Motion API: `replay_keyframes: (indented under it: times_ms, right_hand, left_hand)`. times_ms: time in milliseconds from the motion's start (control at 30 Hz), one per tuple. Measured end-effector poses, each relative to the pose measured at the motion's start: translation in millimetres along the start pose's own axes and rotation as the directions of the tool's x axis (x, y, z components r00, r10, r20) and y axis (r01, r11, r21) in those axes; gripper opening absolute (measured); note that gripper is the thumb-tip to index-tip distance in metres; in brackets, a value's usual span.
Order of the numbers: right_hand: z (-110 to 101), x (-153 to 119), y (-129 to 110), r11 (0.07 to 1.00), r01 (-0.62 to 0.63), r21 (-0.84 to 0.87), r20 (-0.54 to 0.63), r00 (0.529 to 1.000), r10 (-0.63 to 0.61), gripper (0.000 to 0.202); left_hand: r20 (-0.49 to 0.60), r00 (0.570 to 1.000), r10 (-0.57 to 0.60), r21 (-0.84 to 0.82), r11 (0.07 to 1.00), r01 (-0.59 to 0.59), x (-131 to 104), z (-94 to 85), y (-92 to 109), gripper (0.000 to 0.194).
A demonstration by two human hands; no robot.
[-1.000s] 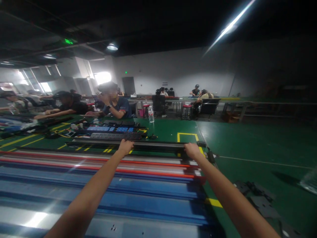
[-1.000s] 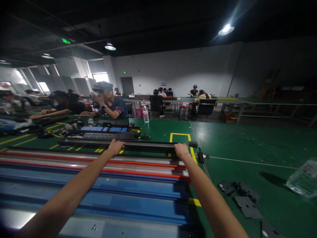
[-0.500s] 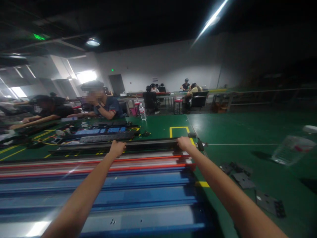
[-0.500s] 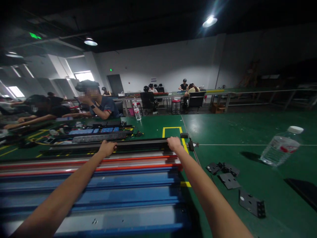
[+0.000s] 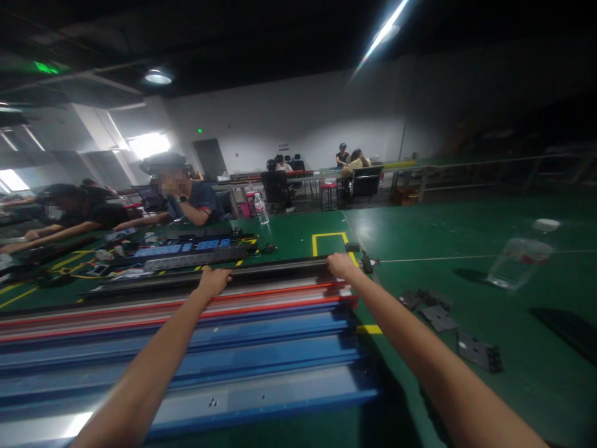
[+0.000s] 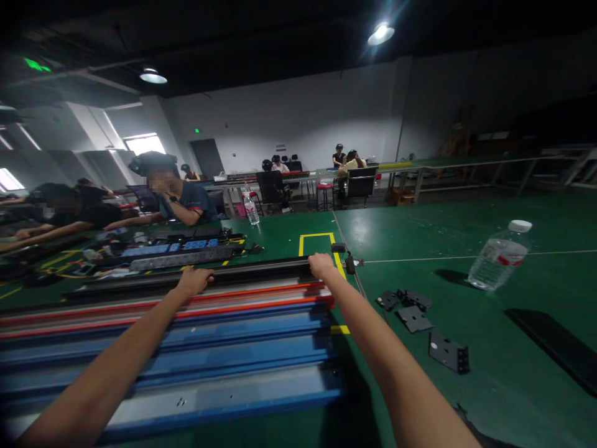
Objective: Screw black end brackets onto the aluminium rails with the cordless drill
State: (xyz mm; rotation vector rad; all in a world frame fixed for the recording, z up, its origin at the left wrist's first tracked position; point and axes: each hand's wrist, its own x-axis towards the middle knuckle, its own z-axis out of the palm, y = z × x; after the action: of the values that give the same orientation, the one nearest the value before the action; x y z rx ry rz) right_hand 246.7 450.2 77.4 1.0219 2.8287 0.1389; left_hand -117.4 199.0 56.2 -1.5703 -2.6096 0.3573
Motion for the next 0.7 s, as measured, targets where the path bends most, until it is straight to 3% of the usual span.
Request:
replay_keyframes:
  times_ms: [700]
  right_hand:
    - [4.5,-18.6,-3.2,0.998,-0.013,0.056,0.024,1.0,0.012,0.036]
  left_hand:
    - [0.052,0.997,-0.063,0.019,0.998,0.062,-17.2,-6.5,7.8,0.038]
